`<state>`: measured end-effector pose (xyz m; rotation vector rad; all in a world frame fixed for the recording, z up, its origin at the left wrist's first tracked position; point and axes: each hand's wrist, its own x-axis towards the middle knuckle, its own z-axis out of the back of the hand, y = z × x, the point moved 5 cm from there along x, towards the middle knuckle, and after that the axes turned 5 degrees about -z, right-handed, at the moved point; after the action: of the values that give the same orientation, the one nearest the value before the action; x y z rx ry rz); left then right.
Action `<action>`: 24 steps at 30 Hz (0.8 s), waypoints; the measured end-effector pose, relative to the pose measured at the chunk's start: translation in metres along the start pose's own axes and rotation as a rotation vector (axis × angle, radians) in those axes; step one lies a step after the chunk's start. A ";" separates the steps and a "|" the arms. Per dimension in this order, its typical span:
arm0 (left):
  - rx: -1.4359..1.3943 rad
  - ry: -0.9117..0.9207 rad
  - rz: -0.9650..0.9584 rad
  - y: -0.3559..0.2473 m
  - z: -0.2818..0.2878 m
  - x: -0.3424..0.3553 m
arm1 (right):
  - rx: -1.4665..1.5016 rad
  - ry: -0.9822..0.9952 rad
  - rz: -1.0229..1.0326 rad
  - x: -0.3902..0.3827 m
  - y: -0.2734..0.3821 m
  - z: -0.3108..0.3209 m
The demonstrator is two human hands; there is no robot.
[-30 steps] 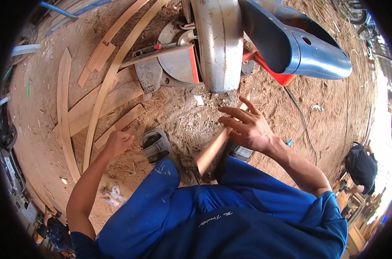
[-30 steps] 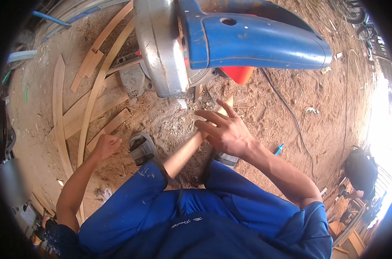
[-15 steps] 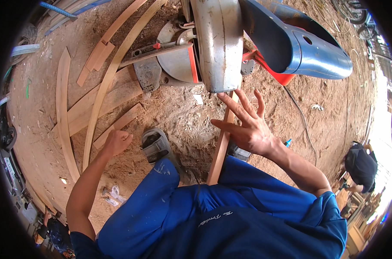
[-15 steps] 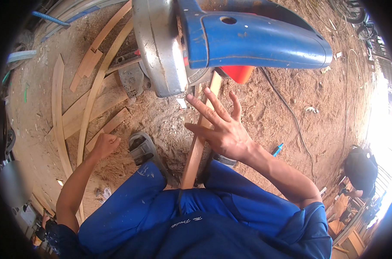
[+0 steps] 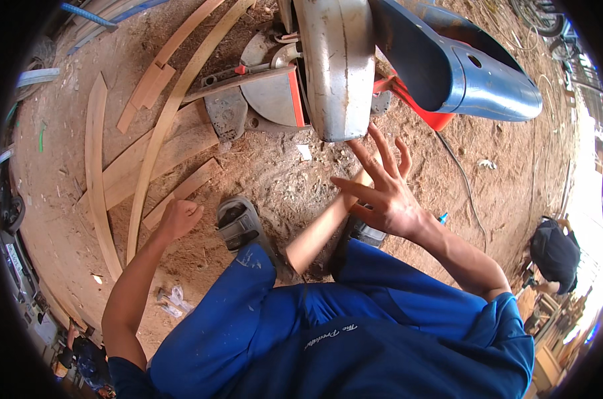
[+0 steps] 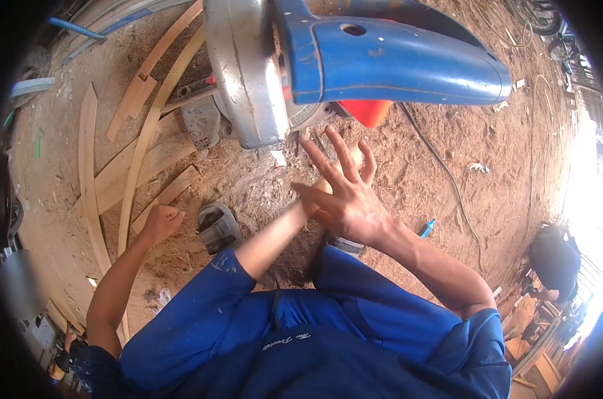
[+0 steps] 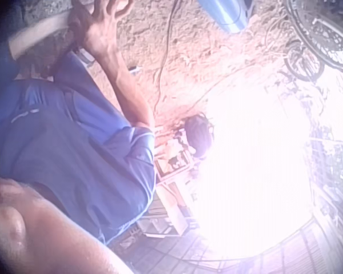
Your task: The person marks a wood piece with a blue marker, aligns it on a miter saw, and makes several cuts to the wood.
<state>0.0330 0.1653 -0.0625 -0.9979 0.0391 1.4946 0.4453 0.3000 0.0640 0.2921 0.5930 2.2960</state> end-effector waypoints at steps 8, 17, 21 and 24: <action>0.008 -0.010 -0.004 0.008 -0.004 -0.001 | -0.003 0.040 -0.045 0.003 0.001 0.002; 0.002 -0.036 -0.041 0.009 -0.004 -0.004 | 0.057 -0.043 0.031 0.002 0.012 0.007; 0.012 -0.043 -0.037 0.011 -0.006 -0.009 | 0.037 -0.051 0.063 -0.001 0.003 -0.003; -0.037 -0.007 -0.008 0.006 -0.006 0.000 | 0.217 0.014 -0.097 -0.003 -0.002 0.004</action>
<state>0.0310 0.1609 -0.0695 -1.0212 0.0024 1.4967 0.4499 0.2998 0.0662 0.3432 0.8466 2.1446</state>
